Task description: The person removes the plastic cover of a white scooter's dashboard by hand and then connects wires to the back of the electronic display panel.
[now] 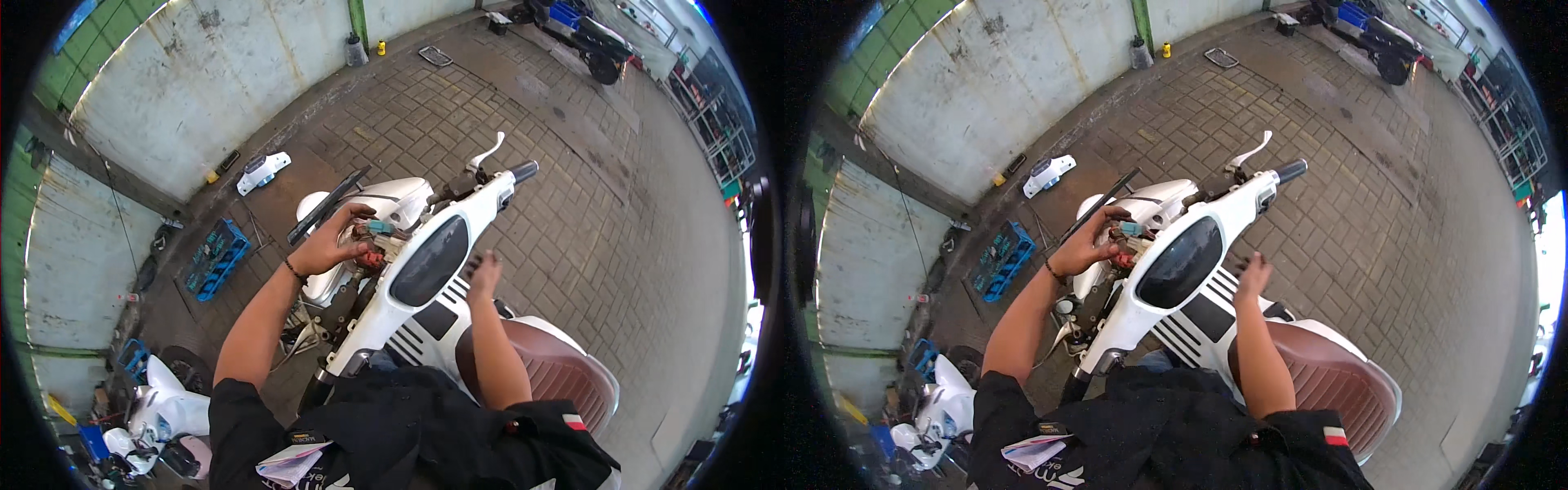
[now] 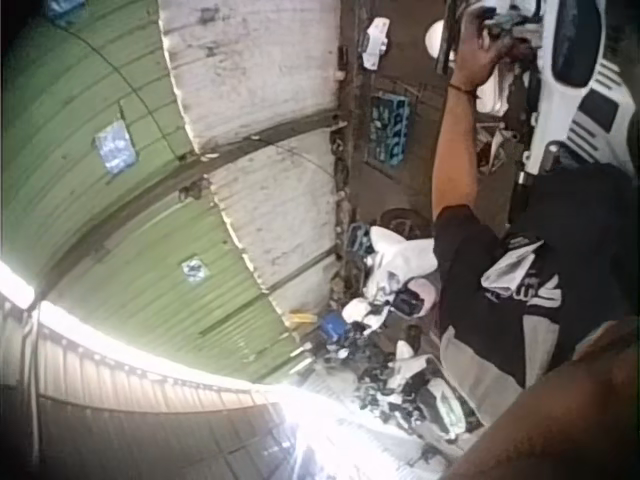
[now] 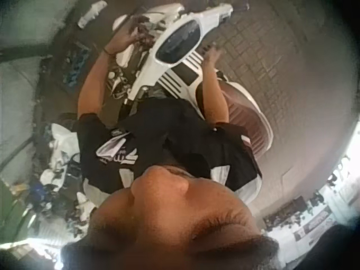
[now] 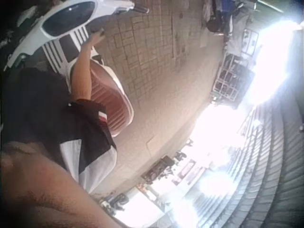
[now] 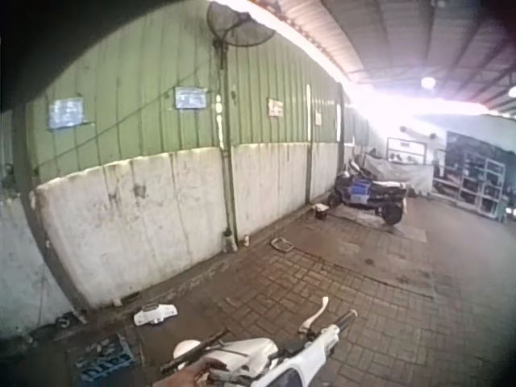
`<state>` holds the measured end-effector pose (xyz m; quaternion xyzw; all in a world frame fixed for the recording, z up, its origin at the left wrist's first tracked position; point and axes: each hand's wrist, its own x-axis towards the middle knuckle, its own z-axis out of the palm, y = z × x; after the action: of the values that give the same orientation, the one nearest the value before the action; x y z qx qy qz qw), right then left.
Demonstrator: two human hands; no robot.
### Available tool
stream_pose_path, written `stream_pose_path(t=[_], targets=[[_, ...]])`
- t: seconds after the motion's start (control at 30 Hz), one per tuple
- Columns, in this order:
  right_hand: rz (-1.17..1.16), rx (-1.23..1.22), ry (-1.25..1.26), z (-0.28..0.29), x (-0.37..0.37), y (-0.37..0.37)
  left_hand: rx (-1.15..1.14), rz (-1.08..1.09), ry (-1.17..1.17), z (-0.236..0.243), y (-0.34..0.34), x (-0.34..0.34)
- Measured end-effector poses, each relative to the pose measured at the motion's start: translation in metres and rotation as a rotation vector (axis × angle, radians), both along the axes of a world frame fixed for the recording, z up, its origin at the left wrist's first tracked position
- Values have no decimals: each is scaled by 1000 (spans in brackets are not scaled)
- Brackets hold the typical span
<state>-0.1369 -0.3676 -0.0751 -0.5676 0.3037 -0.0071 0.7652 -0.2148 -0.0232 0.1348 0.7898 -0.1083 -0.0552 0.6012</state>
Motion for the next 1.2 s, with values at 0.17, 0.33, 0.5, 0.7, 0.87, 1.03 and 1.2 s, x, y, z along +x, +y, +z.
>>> stream_pose_path(t=[0.17,0.33,0.5,0.7,0.87,1.03,1.2], targets=[[-26,-264,-558,154,4,-2,142,10,-304,6,15,-9],[419,-394,-1066,263,-10,47,622,-71,-523,32,11,-14],[1020,-659,-1147,327,-14,114,602,47,-519,41,6,-11],[1502,-1019,-830,314,11,148,50,247,-274,-4,22,-7],[1746,-1070,-565,320,16,154,-105,248,-188,-6,20,-10],[1796,-1060,-618,324,14,159,-16,356,-335,-16,3,-12],[1863,-880,-563,320,24,158,73,351,-445,-16,1,-8]])
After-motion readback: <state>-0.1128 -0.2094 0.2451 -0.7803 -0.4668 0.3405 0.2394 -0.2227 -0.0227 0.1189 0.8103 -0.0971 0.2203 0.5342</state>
